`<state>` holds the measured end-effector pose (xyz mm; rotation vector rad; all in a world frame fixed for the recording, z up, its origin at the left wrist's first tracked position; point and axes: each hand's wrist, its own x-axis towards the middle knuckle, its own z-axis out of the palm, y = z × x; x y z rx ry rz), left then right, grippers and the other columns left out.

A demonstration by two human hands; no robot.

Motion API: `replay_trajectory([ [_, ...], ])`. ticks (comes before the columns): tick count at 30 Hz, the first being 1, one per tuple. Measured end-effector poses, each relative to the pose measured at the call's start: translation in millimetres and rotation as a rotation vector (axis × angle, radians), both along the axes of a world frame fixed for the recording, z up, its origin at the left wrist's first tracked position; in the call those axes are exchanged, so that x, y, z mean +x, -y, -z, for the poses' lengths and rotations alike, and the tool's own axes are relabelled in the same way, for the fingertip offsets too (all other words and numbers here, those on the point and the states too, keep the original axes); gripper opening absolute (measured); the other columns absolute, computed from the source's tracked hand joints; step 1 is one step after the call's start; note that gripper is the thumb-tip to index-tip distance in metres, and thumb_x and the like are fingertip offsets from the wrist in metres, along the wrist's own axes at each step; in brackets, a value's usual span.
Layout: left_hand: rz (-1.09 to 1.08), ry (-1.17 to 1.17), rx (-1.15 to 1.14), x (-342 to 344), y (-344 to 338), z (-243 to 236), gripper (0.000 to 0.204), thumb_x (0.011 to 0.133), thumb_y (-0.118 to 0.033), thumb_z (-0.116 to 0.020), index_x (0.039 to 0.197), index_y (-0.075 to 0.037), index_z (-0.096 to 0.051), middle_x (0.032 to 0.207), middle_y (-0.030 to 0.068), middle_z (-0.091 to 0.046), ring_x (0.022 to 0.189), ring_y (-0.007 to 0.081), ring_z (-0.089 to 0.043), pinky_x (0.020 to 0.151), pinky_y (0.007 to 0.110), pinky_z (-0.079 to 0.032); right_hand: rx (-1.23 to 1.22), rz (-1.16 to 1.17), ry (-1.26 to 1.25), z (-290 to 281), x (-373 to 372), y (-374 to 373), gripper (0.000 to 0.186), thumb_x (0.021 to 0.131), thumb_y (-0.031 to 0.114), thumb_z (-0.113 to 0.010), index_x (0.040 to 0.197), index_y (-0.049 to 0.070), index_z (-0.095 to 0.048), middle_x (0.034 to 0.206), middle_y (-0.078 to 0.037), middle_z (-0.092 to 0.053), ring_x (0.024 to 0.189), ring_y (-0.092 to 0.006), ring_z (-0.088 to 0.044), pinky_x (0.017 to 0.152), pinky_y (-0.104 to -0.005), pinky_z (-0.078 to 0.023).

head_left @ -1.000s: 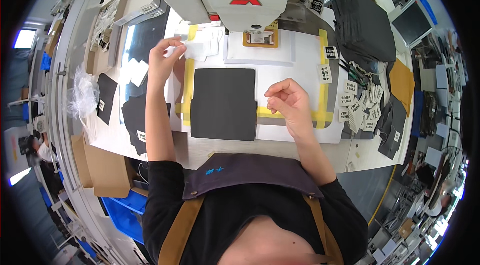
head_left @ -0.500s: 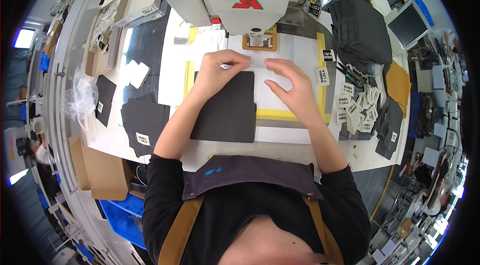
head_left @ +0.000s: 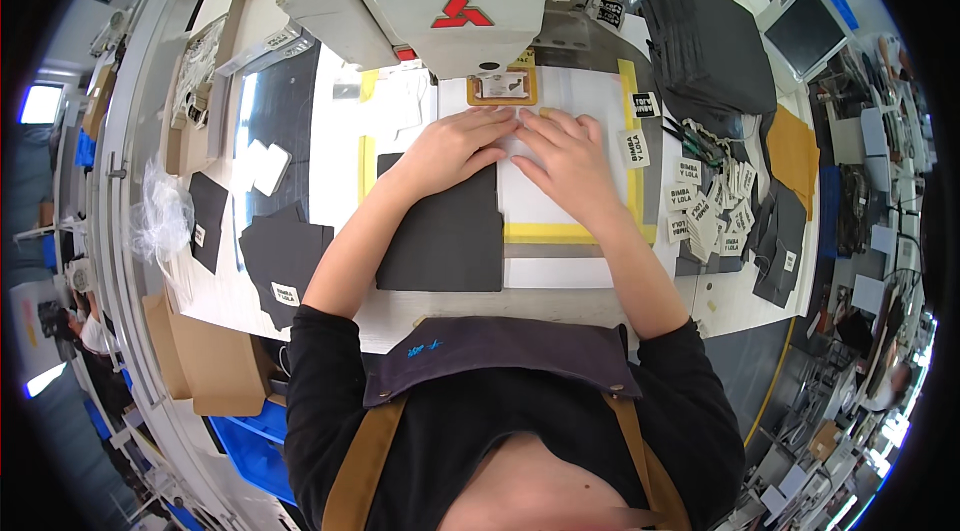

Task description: The recorder uses a heavy-duty sewing machine to attach leather patches and labels to square leather pieces.

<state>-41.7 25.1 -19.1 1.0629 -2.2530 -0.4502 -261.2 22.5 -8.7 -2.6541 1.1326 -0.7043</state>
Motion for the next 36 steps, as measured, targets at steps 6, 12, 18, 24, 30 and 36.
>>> replay_trajectory([
  [6,0.027,0.095,0.033,3,0,-3,0.047,0.088,-0.021,-0.066,0.132,-0.006,-0.056,0.131,0.0133,-0.059,0.121,0.0315,-0.055,0.107,0.043,-0.042,-0.021,0.013,-0.054,4,2,-3,0.041,0.086,0.031,-0.068,0.118,0.007,-0.064,0.128,-0.003,-0.061,0.12,-0.0201,-0.049,0.098,-0.0396,-0.032],
  [12,0.05,0.098,0.021,6,-1,-6,0.046,0.088,-0.021,-0.065,0.131,-0.006,-0.056,0.13,0.0138,-0.06,0.12,0.0327,-0.055,0.108,0.045,-0.04,-0.015,-0.011,-0.007,6,-1,4,0.042,0.087,0.031,-0.068,0.119,0.005,-0.062,0.13,-0.006,-0.059,0.123,-0.0223,-0.05,0.103,-0.0413,-0.033],
  [18,-0.23,0.464,-0.208,-3,-13,-15,0.036,0.088,-0.019,-0.066,0.12,-0.005,-0.063,0.123,0.0133,-0.064,0.116,0.0307,-0.06,0.098,0.042,-0.048,-0.016,-0.018,-0.043,3,3,0,0.047,0.086,0.031,-0.069,0.123,0.004,-0.059,0.13,-0.009,-0.058,0.119,-0.0247,-0.054,0.105,-0.0413,-0.035],
  [24,-0.224,0.263,-0.287,-18,-31,-32,0.024,0.08,-0.02,-0.072,0.095,-0.002,-0.066,0.099,0.0132,-0.07,0.088,0.0257,-0.07,0.073,0.035,-0.056,-0.018,-0.008,-0.039,1,11,-4,0.05,0.081,0.027,-0.071,0.123,0.001,-0.058,0.129,-0.011,-0.056,0.12,-0.023,-0.052,0.102,-0.0386,-0.038],
  [30,-0.195,0.195,-0.293,-27,-25,-30,0.032,0.081,-0.019,-0.072,0.107,-0.002,-0.066,0.108,0.0145,-0.068,0.098,0.0303,-0.066,0.081,0.039,-0.053,-0.005,0.003,-0.086,8,17,-5,0.051,0.078,0.025,-0.071,0.122,0.001,-0.058,0.13,-0.011,-0.054,0.124,-0.0232,-0.048,0.102,-0.0392,-0.036],
  [36,-0.216,0.216,-0.236,-29,-10,-21,0.057,0.085,-0.043,-0.065,0.122,0.0,-0.059,0.119,0.0188,-0.062,0.114,0.0354,-0.058,0.098,0.044,-0.044,-0.094,-0.01,0.002,14,25,-1,0.047,0.079,0.028,-0.07,0.116,0.002,-0.059,0.123,-0.009,-0.055,0.119,-0.023,-0.048,0.101,-0.0386,-0.036],
])
